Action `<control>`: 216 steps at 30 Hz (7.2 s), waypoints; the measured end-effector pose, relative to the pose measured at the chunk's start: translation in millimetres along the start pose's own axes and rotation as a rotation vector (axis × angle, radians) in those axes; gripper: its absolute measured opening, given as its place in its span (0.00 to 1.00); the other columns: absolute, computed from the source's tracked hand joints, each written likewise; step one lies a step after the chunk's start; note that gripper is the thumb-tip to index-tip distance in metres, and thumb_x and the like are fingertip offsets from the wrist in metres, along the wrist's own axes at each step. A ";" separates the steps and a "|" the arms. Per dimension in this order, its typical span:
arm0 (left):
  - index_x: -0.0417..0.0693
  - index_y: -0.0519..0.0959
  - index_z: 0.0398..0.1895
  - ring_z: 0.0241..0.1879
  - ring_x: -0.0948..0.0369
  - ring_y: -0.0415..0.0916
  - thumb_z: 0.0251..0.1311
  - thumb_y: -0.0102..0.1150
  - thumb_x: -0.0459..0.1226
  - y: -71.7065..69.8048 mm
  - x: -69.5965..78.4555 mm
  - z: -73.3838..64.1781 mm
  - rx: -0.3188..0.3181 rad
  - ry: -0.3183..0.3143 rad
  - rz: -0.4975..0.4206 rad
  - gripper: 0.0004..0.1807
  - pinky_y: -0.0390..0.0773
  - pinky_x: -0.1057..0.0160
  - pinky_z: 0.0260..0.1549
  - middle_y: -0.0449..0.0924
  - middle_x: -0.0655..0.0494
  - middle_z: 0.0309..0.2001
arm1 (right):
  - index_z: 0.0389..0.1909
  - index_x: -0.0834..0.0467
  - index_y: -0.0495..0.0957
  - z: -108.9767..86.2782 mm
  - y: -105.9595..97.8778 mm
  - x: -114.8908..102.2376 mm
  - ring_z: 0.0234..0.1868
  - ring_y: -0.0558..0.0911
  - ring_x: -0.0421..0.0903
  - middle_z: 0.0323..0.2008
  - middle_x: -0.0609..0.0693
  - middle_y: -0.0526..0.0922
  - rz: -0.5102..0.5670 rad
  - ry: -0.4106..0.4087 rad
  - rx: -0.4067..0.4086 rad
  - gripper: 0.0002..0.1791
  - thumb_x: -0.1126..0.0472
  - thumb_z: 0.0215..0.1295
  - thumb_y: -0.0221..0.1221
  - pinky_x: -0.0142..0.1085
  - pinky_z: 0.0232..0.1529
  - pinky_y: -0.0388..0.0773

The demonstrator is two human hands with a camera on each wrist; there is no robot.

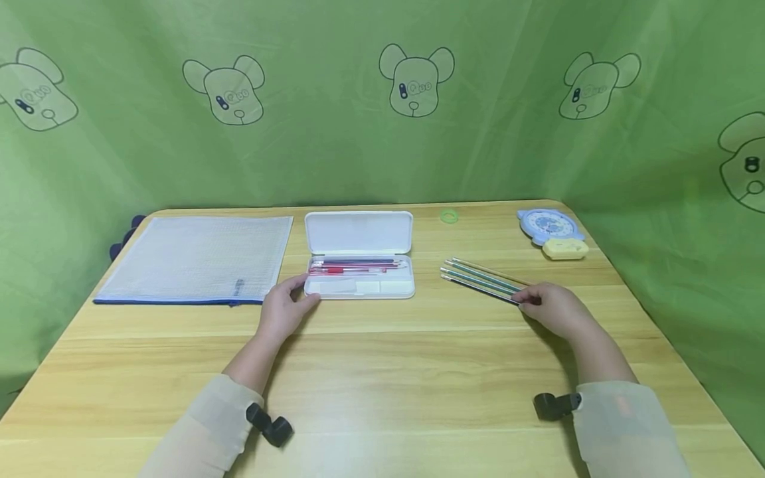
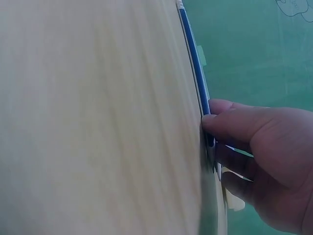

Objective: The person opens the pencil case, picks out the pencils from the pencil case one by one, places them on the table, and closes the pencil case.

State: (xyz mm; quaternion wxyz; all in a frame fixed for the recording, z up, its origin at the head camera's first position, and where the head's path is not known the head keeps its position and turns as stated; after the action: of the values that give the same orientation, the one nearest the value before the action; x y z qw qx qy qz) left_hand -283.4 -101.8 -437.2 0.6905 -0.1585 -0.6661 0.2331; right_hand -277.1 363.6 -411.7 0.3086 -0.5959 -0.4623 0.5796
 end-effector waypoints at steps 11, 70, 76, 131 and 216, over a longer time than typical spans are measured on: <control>0.38 0.76 0.60 0.65 0.46 0.71 0.57 0.67 0.38 -1.4 1.7 -0.8 0.005 0.004 0.009 0.27 0.67 0.49 0.69 0.77 0.43 0.61 | 0.53 0.65 0.79 8.0 -8.7 -20.9 0.51 0.79 0.63 0.48 0.67 0.82 0.037 -0.005 0.065 0.21 0.54 0.68 0.59 0.59 0.52 0.75; 0.40 0.75 0.62 0.67 0.48 0.69 0.58 0.67 0.40 2.0 -3.1 0.5 0.000 -0.029 0.008 0.29 0.66 0.51 0.70 0.76 0.45 0.63 | 0.42 0.57 0.83 124.0 68.8 -207.0 0.46 0.80 0.51 0.40 0.53 0.85 -0.083 -0.186 -0.127 0.08 0.65 0.63 0.60 0.49 0.57 0.75; 0.40 0.75 0.62 0.67 0.47 0.69 0.58 0.67 0.40 2.0 -2.2 0.8 0.003 -0.025 0.013 0.28 0.66 0.50 0.70 0.76 0.44 0.63 | 0.40 0.56 0.83 124.2 70.8 -207.1 0.49 0.80 0.53 0.43 0.53 0.85 -0.096 -0.180 -0.141 0.06 0.64 0.65 0.59 0.50 0.59 0.75; 0.38 0.75 0.61 0.66 0.46 0.70 0.58 0.66 0.39 -1.5 -0.1 -1.9 0.000 -0.006 0.017 0.27 0.67 0.49 0.69 0.77 0.43 0.62 | 0.45 0.62 0.83 4.7 -23.3 -60.8 0.38 0.75 0.40 0.37 0.53 0.83 0.043 -0.127 0.124 0.11 0.61 0.67 0.59 0.37 0.42 0.75; 0.39 0.76 0.61 0.66 0.47 0.70 0.58 0.67 0.39 0.2 -1.5 -0.1 0.003 -0.011 0.007 0.27 0.68 0.50 0.69 0.77 0.43 0.62 | 0.51 0.62 0.82 100.0 41.0 -190.4 0.52 0.79 0.55 0.49 0.60 0.83 0.122 -0.227 0.015 0.15 0.63 0.65 0.59 0.51 0.60 0.75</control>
State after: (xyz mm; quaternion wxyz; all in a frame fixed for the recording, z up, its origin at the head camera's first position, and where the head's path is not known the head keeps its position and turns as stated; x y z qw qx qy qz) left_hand -283.3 -102.5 -438.6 0.6862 -0.1584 -0.6690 0.2375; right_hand -347.8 158.1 -385.3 0.2229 -0.5509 -0.4530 0.6645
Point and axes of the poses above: each hand's wrist, its own z-axis towards the middle knuckle, its own y-axis out of the palm, x = y × z, the point moved 9 cm from there along z, towards the middle knuckle
